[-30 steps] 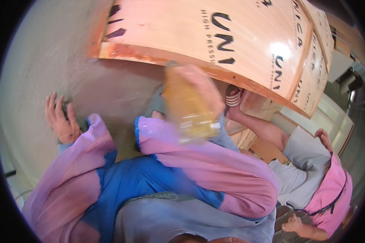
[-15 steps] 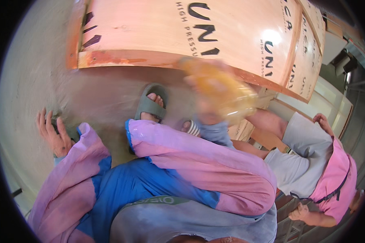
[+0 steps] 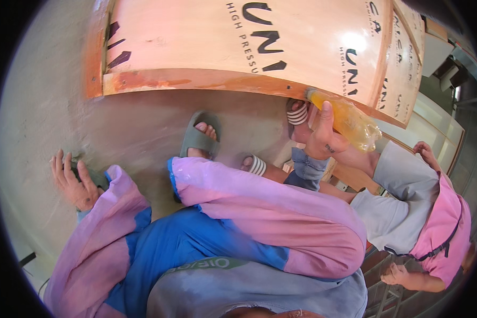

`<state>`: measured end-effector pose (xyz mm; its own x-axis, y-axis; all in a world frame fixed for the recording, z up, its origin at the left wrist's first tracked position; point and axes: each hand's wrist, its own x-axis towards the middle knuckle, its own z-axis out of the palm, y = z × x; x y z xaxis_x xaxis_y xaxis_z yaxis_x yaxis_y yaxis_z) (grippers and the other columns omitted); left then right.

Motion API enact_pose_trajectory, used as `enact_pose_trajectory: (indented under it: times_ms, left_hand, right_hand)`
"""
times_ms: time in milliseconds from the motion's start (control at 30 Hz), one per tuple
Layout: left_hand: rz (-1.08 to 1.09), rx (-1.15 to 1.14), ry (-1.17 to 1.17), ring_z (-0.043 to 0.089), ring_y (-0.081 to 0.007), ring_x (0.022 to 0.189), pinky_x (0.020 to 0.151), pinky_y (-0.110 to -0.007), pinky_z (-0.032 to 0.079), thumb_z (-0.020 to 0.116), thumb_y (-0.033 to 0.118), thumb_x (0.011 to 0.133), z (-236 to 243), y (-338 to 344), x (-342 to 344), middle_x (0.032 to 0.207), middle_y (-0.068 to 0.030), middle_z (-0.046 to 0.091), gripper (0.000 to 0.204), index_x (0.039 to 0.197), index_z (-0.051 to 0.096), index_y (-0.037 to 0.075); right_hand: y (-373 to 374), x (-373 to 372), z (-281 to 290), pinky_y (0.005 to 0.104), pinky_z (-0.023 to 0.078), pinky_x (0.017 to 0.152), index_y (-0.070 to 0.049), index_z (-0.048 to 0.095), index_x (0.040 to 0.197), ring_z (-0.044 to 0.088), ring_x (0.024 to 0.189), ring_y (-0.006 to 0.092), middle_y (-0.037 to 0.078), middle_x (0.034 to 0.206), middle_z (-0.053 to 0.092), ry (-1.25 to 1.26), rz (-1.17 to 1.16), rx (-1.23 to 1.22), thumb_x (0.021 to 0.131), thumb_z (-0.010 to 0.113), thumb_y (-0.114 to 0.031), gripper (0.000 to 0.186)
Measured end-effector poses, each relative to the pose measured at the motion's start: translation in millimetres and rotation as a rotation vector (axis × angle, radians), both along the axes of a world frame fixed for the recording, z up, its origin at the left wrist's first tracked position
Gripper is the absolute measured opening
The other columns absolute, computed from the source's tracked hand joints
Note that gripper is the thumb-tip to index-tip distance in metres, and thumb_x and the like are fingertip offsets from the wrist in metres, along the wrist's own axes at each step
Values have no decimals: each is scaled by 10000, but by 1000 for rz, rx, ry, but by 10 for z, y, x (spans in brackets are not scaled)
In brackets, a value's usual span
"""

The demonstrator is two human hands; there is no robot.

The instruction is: The person sits on the floor and applies a liquid finish to a large wooden board using a plastic bottle with a yellow cap. They repeatedly pour and spread the liquid across the surface of the board.

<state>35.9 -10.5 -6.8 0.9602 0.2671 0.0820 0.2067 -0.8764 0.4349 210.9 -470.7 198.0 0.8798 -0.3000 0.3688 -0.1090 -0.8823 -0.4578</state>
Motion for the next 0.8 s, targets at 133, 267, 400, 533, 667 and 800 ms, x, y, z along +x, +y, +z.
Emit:
enact_pose_trajectory:
  times_ms: [133, 267, 400, 533, 667, 800]
  left_hand:
    - [-5, -38, -4, 402, -423, 1446, 1182, -542, 325, 585, 195, 1049, 0, -67, 44, 1491, -187, 530, 360, 1342, 582, -16]
    - [21, -53, -17, 382, -418, 1460, 1181, -543, 326, 585, 191, 1048, 1, -83, 22, 1504, -179, 517, 357, 1347, 582, -4]
    - [64, -41, 12, 373, -415, 1467, 1182, -534, 329, 588, 184, 1043, -11, -17, -87, 1512, -173, 509, 356, 1352, 582, 9]
    - [73, -79, -50, 369, -406, 1475, 1190, -529, 321, 574, 197, 1048, -1, -78, -20, 1517, -170, 505, 369, 1366, 573, 11]
    - [63, -100, -59, 361, -390, 1487, 1202, -533, 302, 544, 246, 1070, -3, -82, -9, 1533, -159, 497, 392, 1382, 564, 9]
    - [24, -80, -62, 375, -409, 1471, 1183, -530, 323, 587, 190, 1042, -100, -44, -17, 1518, -175, 504, 374, 1366, 563, 4]
  right_hand:
    - [621, -47, -386, 366, 535, 966, 68, 565, 1317, 654, 1104, 285, 156, 1254, 665, 175, 432, 540, 886, 783, -55, 499]
    - [980, 21, -597, 404, 524, 1004, 25, 587, 1358, 645, 1172, 313, 163, 1283, 647, 181, 940, 189, 867, 781, -123, 548]
    - [820, 86, -453, 407, 545, 997, 41, 605, 1303, 659, 1136, 289, 156, 1257, 667, 185, 629, 247, 882, 777, -51, 464]
    - [555, 191, -253, 394, 570, 969, 26, 578, 1314, 665, 1126, 248, 153, 1237, 670, 66, 482, 257, 840, 799, 57, 524]
    - [748, 166, -366, 375, 570, 970, 39, 566, 1305, 671, 1112, 250, 153, 1259, 663, 194, 594, 147, 890, 769, 6, 463]
    - [1403, 170, -534, 432, 564, 958, 67, 593, 1286, 681, 1101, 361, 214, 1219, 672, 329, 855, 358, 830, 790, -109, 527]
